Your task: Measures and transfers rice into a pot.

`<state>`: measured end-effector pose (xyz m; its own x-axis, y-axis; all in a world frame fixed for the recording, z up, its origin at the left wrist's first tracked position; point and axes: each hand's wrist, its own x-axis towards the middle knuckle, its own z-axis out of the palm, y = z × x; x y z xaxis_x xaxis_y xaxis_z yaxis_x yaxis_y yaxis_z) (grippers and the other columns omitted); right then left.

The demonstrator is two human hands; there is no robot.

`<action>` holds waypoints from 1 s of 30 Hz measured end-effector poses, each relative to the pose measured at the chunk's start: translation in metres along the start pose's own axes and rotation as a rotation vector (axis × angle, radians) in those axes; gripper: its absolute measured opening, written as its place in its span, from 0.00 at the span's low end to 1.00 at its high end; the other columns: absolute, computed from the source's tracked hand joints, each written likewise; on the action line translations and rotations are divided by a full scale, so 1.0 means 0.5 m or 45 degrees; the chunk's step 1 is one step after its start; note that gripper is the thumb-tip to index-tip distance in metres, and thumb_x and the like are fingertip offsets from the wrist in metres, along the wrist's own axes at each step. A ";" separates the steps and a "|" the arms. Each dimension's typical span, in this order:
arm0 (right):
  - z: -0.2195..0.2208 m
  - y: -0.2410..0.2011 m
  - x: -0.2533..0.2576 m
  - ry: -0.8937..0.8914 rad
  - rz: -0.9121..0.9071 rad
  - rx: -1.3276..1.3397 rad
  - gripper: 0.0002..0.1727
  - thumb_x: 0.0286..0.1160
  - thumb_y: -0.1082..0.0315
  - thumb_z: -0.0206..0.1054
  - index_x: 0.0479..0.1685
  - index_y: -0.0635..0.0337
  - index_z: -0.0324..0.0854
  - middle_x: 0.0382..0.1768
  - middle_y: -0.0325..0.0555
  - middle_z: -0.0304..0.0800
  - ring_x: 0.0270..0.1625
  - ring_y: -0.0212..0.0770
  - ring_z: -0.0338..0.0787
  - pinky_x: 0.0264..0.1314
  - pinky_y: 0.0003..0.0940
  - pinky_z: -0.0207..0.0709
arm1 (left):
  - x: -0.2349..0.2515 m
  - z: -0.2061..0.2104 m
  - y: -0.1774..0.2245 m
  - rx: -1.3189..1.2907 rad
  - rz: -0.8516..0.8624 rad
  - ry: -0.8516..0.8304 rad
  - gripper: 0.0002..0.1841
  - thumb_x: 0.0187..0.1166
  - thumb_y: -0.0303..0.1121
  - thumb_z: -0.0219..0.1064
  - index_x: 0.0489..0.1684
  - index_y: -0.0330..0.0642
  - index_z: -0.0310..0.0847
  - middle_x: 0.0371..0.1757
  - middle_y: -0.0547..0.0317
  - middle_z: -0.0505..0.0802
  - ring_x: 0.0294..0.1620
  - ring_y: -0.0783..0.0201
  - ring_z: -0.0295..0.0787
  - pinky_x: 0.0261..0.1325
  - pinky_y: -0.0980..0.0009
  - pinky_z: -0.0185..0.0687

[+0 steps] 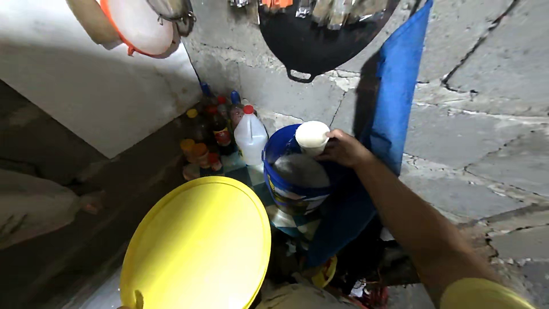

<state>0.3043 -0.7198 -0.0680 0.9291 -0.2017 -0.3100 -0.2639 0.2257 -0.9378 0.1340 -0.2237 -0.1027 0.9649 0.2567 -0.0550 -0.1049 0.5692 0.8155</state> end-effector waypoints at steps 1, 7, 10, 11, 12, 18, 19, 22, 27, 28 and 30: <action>0.008 0.007 -0.011 0.027 -0.012 0.131 0.36 0.84 0.44 0.52 0.85 0.58 0.60 0.71 0.61 0.80 0.63 0.55 0.89 0.63 0.52 0.86 | 0.009 0.000 -0.006 0.017 -0.017 0.021 0.26 0.96 0.44 0.24 0.59 0.55 0.74 0.51 0.82 0.96 0.58 0.83 0.91 0.61 0.77 0.90; 0.077 0.038 -0.050 0.166 -0.032 0.313 0.35 0.84 0.43 0.54 0.83 0.54 0.60 0.68 0.60 0.80 0.59 0.56 0.90 0.58 0.53 0.88 | 0.031 0.009 -0.032 -0.063 -0.213 -0.116 0.25 0.95 0.53 0.34 0.64 0.59 0.80 0.54 0.74 0.97 0.58 0.76 0.93 0.60 0.69 0.94; 0.093 0.032 -0.068 0.211 -0.023 0.237 0.33 0.84 0.44 0.55 0.82 0.55 0.63 0.64 0.58 0.83 0.56 0.53 0.91 0.56 0.50 0.88 | 0.040 0.022 -0.037 -0.044 -0.274 -0.170 0.24 0.95 0.53 0.37 0.62 0.59 0.81 0.53 0.74 0.98 0.56 0.76 0.94 0.58 0.70 0.94; 0.096 0.030 -0.074 0.214 -0.052 0.175 0.32 0.84 0.47 0.55 0.81 0.55 0.64 0.62 0.58 0.83 0.55 0.53 0.91 0.55 0.51 0.88 | 0.044 0.025 -0.039 -0.043 -0.289 -0.195 0.23 0.94 0.53 0.39 0.62 0.59 0.82 0.52 0.73 0.98 0.56 0.76 0.94 0.57 0.70 0.94; 0.097 0.029 -0.075 0.229 -0.099 0.100 0.30 0.84 0.50 0.57 0.79 0.56 0.66 0.60 0.58 0.84 0.52 0.53 0.91 0.52 0.52 0.89 | 0.050 0.026 -0.041 -0.056 -0.302 -0.226 0.22 0.94 0.54 0.43 0.62 0.59 0.83 0.52 0.72 0.98 0.56 0.75 0.95 0.57 0.69 0.94; 0.088 0.016 -0.068 0.543 -0.340 -0.746 0.42 0.67 0.58 0.79 0.82 0.59 0.64 0.63 0.66 0.83 0.57 0.59 0.90 0.57 0.57 0.86 | 0.093 0.023 -0.040 -0.083 -0.351 -0.345 0.21 0.84 0.59 0.60 0.63 0.58 0.85 0.54 0.67 0.97 0.57 0.70 0.95 0.57 0.64 0.95; 0.084 0.014 -0.063 0.595 -0.375 -0.927 0.45 0.63 0.57 0.83 0.82 0.61 0.67 0.69 0.70 0.79 0.66 0.64 0.84 0.65 0.61 0.80 | 0.099 0.020 -0.038 -0.082 -0.355 -0.347 0.22 0.83 0.59 0.62 0.63 0.58 0.85 0.54 0.66 0.97 0.57 0.70 0.95 0.57 0.64 0.95; 0.082 0.008 -0.061 0.693 -0.346 -1.181 0.47 0.60 0.55 0.85 0.82 0.60 0.68 0.75 0.75 0.72 0.75 0.70 0.77 0.71 0.66 0.75 | 0.107 0.010 -0.032 -0.072 -0.346 -0.343 0.21 0.83 0.59 0.61 0.62 0.59 0.85 0.54 0.68 0.97 0.57 0.71 0.95 0.57 0.64 0.95; 0.081 0.016 -0.060 0.751 -0.283 -1.066 0.46 0.61 0.56 0.85 0.82 0.60 0.69 0.74 0.74 0.73 0.74 0.71 0.77 0.71 0.70 0.73 | 0.117 -0.008 -0.029 -0.149 -0.378 -0.354 0.21 0.82 0.58 0.63 0.60 0.58 0.87 0.53 0.65 0.98 0.56 0.69 0.96 0.56 0.64 0.95; 0.077 0.025 -0.059 0.749 -0.281 -0.931 0.44 0.62 0.55 0.83 0.81 0.60 0.69 0.72 0.72 0.76 0.71 0.68 0.80 0.69 0.67 0.76 | 0.119 -0.010 -0.030 -0.162 -0.392 -0.370 0.21 0.81 0.58 0.65 0.60 0.58 0.88 0.53 0.64 0.98 0.56 0.69 0.96 0.56 0.63 0.95; 0.077 0.045 -0.058 0.728 -0.253 -0.551 0.40 0.67 0.53 0.76 0.80 0.58 0.66 0.62 0.64 0.84 0.55 0.58 0.89 0.51 0.57 0.86 | 0.125 -0.015 -0.033 -0.173 -0.431 -0.395 0.21 0.79 0.59 0.67 0.60 0.58 0.88 0.53 0.63 0.98 0.55 0.68 0.96 0.56 0.63 0.95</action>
<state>0.2812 -0.6723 -0.0740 0.7211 -0.6910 -0.0503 -0.2930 -0.2384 -0.9259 0.1944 -0.2113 -0.1240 0.9745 -0.1940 -0.1129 0.2168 0.6828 0.6977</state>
